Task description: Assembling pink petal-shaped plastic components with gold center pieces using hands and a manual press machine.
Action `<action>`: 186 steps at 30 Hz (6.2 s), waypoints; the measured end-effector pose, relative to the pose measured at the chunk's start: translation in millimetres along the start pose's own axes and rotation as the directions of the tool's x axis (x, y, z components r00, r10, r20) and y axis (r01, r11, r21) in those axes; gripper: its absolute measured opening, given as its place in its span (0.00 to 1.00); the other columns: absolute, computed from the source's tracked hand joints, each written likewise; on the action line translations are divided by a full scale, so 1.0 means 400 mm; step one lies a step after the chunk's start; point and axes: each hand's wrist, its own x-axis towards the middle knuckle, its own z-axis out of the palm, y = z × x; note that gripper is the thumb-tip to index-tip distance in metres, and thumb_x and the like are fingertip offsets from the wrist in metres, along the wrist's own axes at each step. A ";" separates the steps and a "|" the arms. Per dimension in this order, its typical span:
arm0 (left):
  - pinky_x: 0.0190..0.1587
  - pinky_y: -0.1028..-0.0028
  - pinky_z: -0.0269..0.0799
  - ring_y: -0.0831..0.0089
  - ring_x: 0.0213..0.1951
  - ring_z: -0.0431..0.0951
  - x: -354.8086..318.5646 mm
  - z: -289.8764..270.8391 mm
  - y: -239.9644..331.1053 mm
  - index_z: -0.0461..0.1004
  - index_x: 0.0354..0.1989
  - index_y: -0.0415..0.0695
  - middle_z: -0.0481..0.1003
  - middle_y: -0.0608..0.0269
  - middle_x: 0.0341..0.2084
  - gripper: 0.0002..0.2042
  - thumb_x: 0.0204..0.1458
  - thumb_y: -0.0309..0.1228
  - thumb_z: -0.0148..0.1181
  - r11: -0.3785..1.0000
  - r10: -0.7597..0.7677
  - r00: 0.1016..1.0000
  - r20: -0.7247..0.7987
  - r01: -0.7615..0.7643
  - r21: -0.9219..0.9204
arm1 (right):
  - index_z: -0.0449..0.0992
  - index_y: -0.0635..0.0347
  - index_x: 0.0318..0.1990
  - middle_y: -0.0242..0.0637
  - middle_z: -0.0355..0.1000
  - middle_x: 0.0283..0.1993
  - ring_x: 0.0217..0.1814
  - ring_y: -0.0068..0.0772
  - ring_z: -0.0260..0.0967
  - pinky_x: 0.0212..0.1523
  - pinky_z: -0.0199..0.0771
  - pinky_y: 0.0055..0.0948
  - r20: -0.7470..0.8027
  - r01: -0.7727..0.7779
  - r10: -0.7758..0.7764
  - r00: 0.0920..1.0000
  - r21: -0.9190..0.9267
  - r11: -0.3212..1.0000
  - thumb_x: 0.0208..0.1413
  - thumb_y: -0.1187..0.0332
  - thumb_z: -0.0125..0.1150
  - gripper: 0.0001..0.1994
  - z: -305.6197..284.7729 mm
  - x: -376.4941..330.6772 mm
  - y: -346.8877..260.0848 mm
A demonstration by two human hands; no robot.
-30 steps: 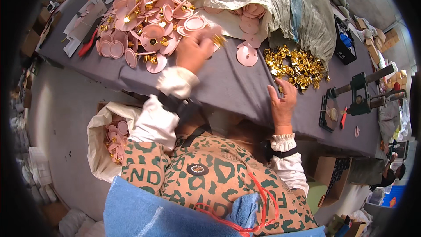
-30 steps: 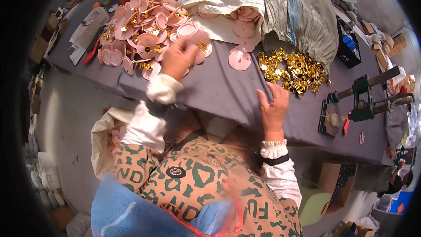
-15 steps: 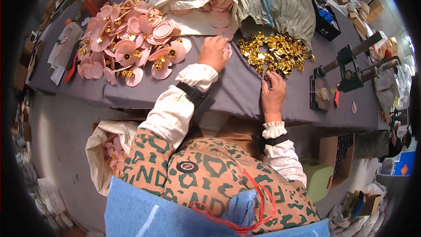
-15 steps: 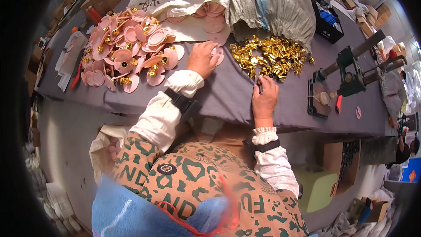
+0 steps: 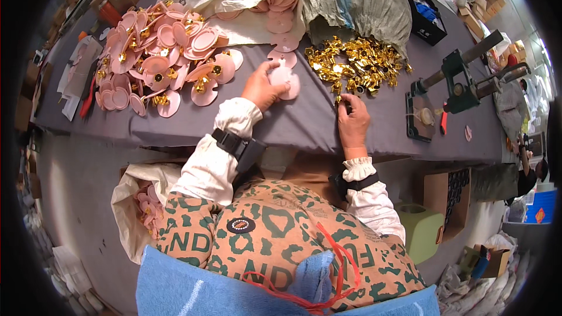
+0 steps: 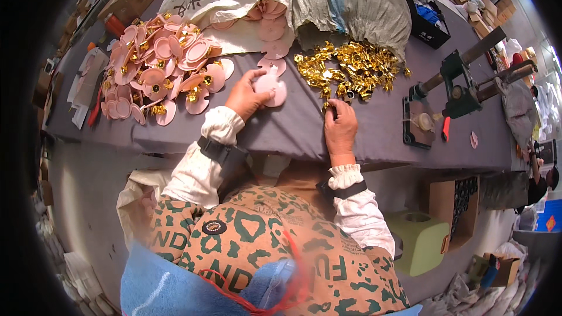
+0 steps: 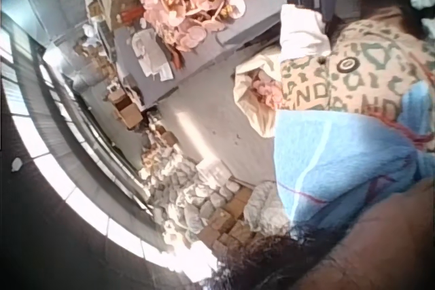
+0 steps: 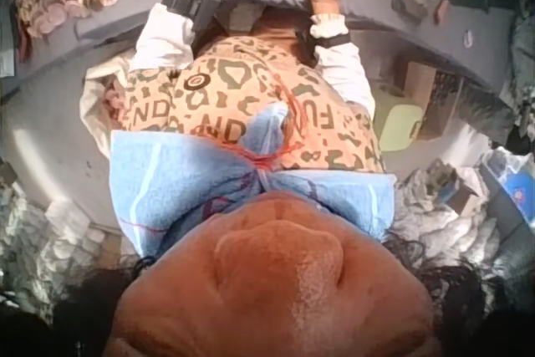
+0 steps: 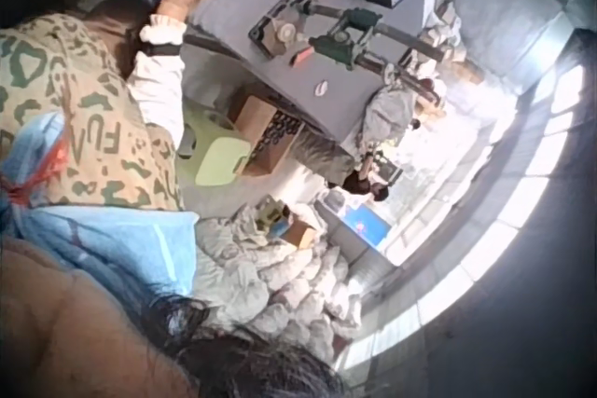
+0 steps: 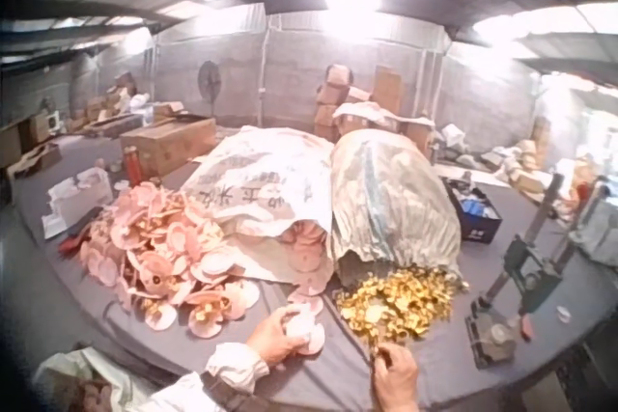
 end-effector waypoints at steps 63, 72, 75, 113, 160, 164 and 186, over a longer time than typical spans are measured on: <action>0.49 0.60 0.72 0.50 0.44 0.76 0.141 0.017 -0.039 0.71 0.46 0.37 0.77 0.47 0.40 0.29 0.35 0.39 0.74 0.865 0.267 0.929 -0.257 -0.113 0.488 | 0.73 0.63 0.43 0.42 0.72 0.45 0.47 0.41 0.71 0.49 0.73 0.33 -0.049 0.142 -0.136 0.990 0.149 0.979 0.48 0.81 0.60 0.13 0.033 0.061 -0.044; 0.39 0.77 0.73 0.80 0.35 0.76 -0.032 0.059 -0.010 0.75 0.42 0.35 0.78 0.61 0.33 0.14 0.48 0.27 0.65 0.982 0.126 0.992 0.002 -0.125 -0.140 | 0.79 0.64 0.44 0.40 0.77 0.47 0.46 0.27 0.75 0.48 0.75 0.24 0.157 -0.078 -0.009 0.988 0.537 0.840 0.50 0.80 0.65 0.12 0.016 0.022 -0.175; 0.39 0.77 0.72 0.80 0.36 0.76 -0.067 0.078 0.022 0.76 0.43 0.37 0.79 0.63 0.35 0.12 0.50 0.26 0.63 0.986 0.166 0.986 0.018 -0.166 -0.015 | 0.79 0.63 0.43 0.41 0.77 0.47 0.46 0.29 0.76 0.48 0.76 0.26 0.148 -0.044 -0.036 0.988 0.506 0.862 0.50 0.80 0.65 0.12 0.014 0.020 -0.180; 0.50 0.60 0.68 0.53 0.43 0.75 0.096 -0.340 0.207 0.77 0.45 0.43 0.77 0.51 0.38 0.18 0.41 0.25 0.61 0.536 0.742 0.600 -0.298 -0.264 0.802 | 0.77 0.48 0.46 0.31 0.72 0.46 0.53 0.37 0.65 0.53 0.62 0.36 0.124 0.226 -0.196 0.973 -0.320 0.920 0.45 0.66 0.68 0.18 0.091 0.111 0.002; 0.42 0.80 0.71 0.83 0.39 0.74 -0.104 0.149 -0.013 0.75 0.49 0.36 0.78 0.68 0.38 0.13 0.55 0.25 0.59 0.940 0.191 0.981 -0.039 -0.194 -0.280 | 0.80 0.68 0.33 0.44 0.76 0.47 0.48 0.27 0.71 0.49 0.71 0.24 0.089 -0.265 0.323 0.942 0.786 0.558 0.50 0.78 0.67 0.04 0.077 0.017 -0.169; 0.44 0.72 0.74 0.68 0.39 0.79 -0.102 0.119 0.011 0.75 0.50 0.43 0.79 0.60 0.38 0.16 0.52 0.23 0.60 0.760 0.625 0.774 -0.101 -0.575 0.302 | 0.79 0.69 0.32 0.44 0.76 0.45 0.44 0.26 0.72 0.46 0.72 0.23 0.100 -0.270 0.306 0.947 0.763 0.587 0.51 0.77 0.67 0.03 0.081 0.019 -0.173; 0.49 0.60 0.68 0.51 0.41 0.74 0.106 -0.326 0.207 0.77 0.44 0.43 0.77 0.49 0.37 0.14 0.46 0.26 0.60 0.606 0.752 0.550 -0.365 -0.356 0.711 | 0.77 0.58 0.39 0.39 0.73 0.43 0.49 0.44 0.68 0.51 0.69 0.37 0.106 0.209 -0.198 0.974 -0.109 0.972 0.47 0.76 0.64 0.10 0.075 0.085 -0.045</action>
